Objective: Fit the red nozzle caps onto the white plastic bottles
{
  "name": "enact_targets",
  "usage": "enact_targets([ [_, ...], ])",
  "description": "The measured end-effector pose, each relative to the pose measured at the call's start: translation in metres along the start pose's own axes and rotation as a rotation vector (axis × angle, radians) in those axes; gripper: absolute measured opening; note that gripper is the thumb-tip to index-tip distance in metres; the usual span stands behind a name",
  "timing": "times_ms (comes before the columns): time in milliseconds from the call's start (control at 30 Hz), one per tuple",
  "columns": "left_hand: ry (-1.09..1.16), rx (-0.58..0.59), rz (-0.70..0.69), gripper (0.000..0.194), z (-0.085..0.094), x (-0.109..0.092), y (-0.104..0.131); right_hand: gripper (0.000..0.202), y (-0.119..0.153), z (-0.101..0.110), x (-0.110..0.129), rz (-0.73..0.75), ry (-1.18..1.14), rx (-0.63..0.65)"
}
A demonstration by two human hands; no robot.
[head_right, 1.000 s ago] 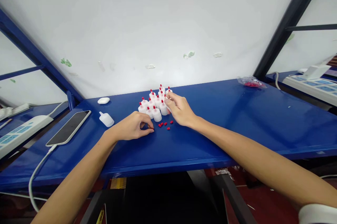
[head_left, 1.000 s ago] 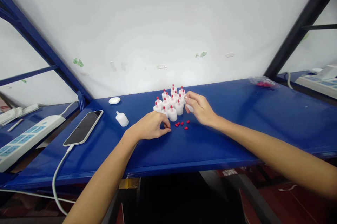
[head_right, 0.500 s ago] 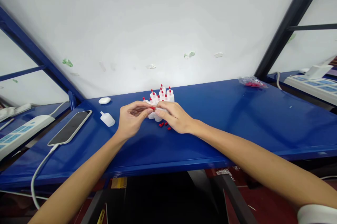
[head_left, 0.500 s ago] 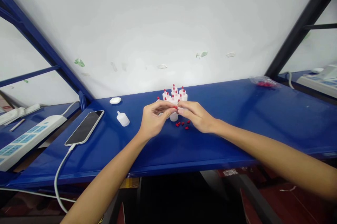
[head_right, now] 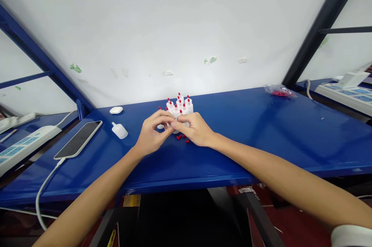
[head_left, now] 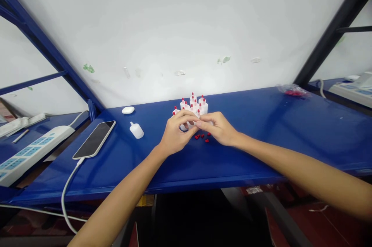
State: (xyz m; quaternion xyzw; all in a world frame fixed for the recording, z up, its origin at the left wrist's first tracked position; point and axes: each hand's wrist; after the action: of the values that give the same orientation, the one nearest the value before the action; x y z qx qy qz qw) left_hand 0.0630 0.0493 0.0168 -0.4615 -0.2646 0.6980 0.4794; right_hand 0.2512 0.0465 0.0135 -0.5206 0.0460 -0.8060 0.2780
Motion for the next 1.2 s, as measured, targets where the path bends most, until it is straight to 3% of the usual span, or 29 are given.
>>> enact_targets([
  [333, 0.094, 0.108, 0.018, 0.009, -0.006, 0.000, 0.004, 0.033, 0.003, -0.002, 0.005, 0.003, 0.097, -0.065],
  [400, 0.064, 0.052, 0.036, 0.008, -0.001, 0.004, 0.003, 0.029, 0.002, -0.001, 0.004, 0.051, 0.106, -0.062],
  [467, -0.034, -0.079, 0.053, 0.007, 0.009, 0.011, 0.002, 0.026, 0.001, 0.002, 0.001, 0.084, 0.137, -0.093],
  [567, -0.321, -0.188, 0.108, 0.007, 0.027, 0.025, 0.003, 0.022, 0.000, 0.005, -0.003, 0.097, 0.198, -0.203],
  [700, -0.582, -0.015, 0.162, 0.013, 0.040, 0.037, 0.008, 0.020, 0.000, 0.006, -0.004, 0.167, 0.183, -0.307],
  [900, -0.686, 0.218, 0.186, 0.019, 0.032, 0.038, 0.011, 0.025, 0.003, 0.005, -0.001, 0.253, 0.157, -0.344],
  [1200, -0.767, 0.313, 0.108, 0.028, 0.031, 0.038, 0.009, 0.025, 0.002, 0.002, -0.005, 0.283, 0.201, -0.311],
])
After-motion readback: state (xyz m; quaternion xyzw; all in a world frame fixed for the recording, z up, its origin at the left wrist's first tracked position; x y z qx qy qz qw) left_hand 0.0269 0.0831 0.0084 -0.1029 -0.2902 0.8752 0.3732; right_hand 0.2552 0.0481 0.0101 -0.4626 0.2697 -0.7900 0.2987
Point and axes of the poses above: each hand's wrist, its own y-axis away from the middle knuckle, its own z-axis out of the back of the hand, x = y × z, and after that the axes turned 9 degrees about -z, right-handed
